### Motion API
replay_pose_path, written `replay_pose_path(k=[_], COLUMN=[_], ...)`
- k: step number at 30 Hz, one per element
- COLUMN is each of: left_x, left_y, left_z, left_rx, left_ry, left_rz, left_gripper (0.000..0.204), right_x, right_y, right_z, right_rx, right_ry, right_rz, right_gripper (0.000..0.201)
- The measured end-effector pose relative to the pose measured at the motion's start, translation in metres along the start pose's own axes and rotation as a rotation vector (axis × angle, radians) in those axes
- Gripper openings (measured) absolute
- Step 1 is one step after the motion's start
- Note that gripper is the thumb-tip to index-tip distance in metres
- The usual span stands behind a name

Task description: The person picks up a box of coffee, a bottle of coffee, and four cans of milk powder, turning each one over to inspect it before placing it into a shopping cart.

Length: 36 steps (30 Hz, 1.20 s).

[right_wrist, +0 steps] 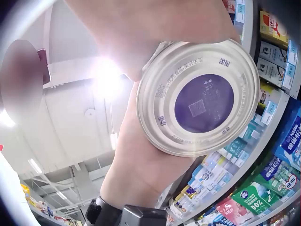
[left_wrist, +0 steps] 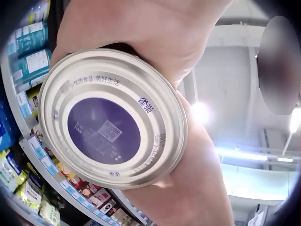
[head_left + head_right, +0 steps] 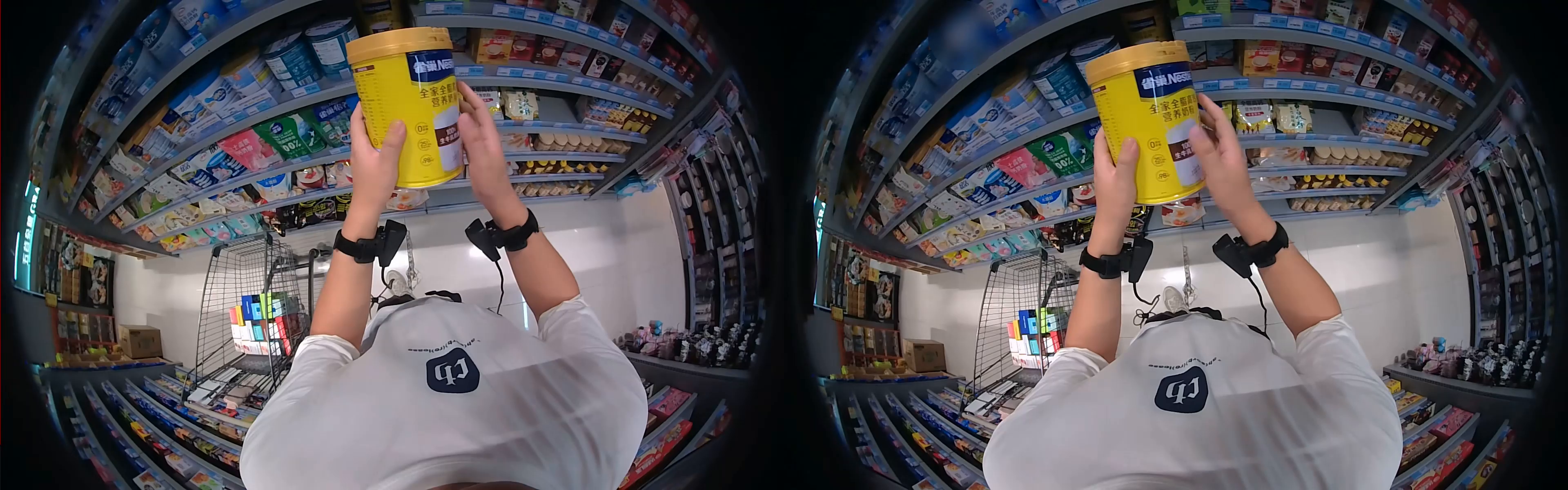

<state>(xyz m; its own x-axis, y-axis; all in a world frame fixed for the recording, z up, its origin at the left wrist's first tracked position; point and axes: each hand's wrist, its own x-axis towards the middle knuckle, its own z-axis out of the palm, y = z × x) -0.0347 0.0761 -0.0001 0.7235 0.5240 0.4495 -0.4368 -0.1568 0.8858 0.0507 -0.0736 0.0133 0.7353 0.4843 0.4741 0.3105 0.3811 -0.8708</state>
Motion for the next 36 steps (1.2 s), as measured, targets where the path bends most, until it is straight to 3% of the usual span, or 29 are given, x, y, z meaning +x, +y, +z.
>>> replay_pose_path(k=[1, 2, 3, 5, 6, 9, 14, 16, 17, 19, 20, 21, 22, 23, 27, 31, 32, 34, 36], left_x=[0.000, -0.002, -0.006, -0.011, -0.014, -0.016, -0.001, 0.001, 0.001, 0.000, -0.001, -0.006, -0.012, -0.016, -0.030, -0.036, -0.040, -0.052, -0.072], left_y=[0.000, 0.001, 0.001, -0.003, -0.008, -0.014, 0.006, 0.028, 0.030, 0.032, 0.029, 0.031, 0.033, 0.034, 0.025, 0.022, 0.021, 0.019, 0.020], left_z=[-0.003, -0.005, -0.008, -0.014, -0.013, -0.018, -0.025, -0.024, -0.022, -0.019, -0.014, -0.006, 0.002, 0.007, 0.013, 0.006, 0.008, 0.008, 0.003], left_rx=[-0.096, -0.196, -0.195, -0.457, -0.491, -0.513, -0.126, 0.197, 0.196, 0.201, 0.207, 0.212, 0.178, 0.142, 0.084, 0.067, 0.087, 0.104, 0.120], left_ry=[0.006, -0.021, -0.022, -0.104, -0.085, -0.160, -0.213, -0.062, -0.060, 0.121, 0.093, 0.095, -0.016, -0.126, -0.001, -0.025, -0.001, 0.052, 0.121], left_rz=[-0.034, -0.083, -0.085, -0.244, -0.279, -0.298, -0.172, -0.072, -0.068, 0.026, 0.004, 0.003, -0.056, -0.115, 0.036, 0.027, 0.098, 0.078, 0.000], left_gripper=[0.069, 0.060, 0.060, 0.056, 0.056, 0.057, 0.063, 0.068, 0.068, 0.082, 0.095, 0.095, 0.100, 0.105, 0.106, 0.109, 0.111, 0.110, 0.109], right_x=[0.003, 0.008, 0.011, 0.017, 0.013, 0.003, 0.003, 0.003, 0.004, 0.004, 0.002, 0.000, -0.004, -0.008, -0.016, -0.028, -0.027, -0.038, -0.049], right_y=[-0.003, -0.001, 0.001, 0.002, 0.000, -0.007, 0.004, 0.007, 0.009, 0.011, 0.011, 0.010, 0.010, 0.009, 0.003, -0.003, -0.001, 0.009, 0.006], right_z=[-0.008, -0.015, -0.021, -0.025, -0.018, 0.010, 0.010, 0.008, 0.007, 0.007, 0.008, 0.010, 0.011, 0.011, 0.010, 0.010, 0.010, 0.012, 0.013], right_rx=[0.191, 0.250, 0.250, 0.298, 0.293, 0.277, 0.503, 0.417, 0.415, 0.112, 0.114, 0.022, -0.070, -0.066, -0.054, -0.061, -0.051, -0.024, 0.024], right_ry=[-0.023, 0.048, 0.049, 0.021, -0.113, -0.161, -0.108, -0.043, -0.046, -0.006, -0.007, -0.009, -0.011, -0.013, -0.037, -0.051, -0.068, -0.076, -0.146], right_rz=[0.141, 0.153, 0.154, 0.250, 0.256, 0.230, 0.276, 0.224, 0.221, 0.038, 0.038, 0.006, -0.026, -0.026, -0.048, -0.110, -0.102, -0.121, -0.024], right_gripper=[0.083, 0.081, 0.081, 0.077, 0.072, 0.069, 0.061, 0.067, 0.067, 0.077, 0.077, 0.081, 0.086, 0.086, 0.088, 0.090, 0.090, 0.093, 0.094])
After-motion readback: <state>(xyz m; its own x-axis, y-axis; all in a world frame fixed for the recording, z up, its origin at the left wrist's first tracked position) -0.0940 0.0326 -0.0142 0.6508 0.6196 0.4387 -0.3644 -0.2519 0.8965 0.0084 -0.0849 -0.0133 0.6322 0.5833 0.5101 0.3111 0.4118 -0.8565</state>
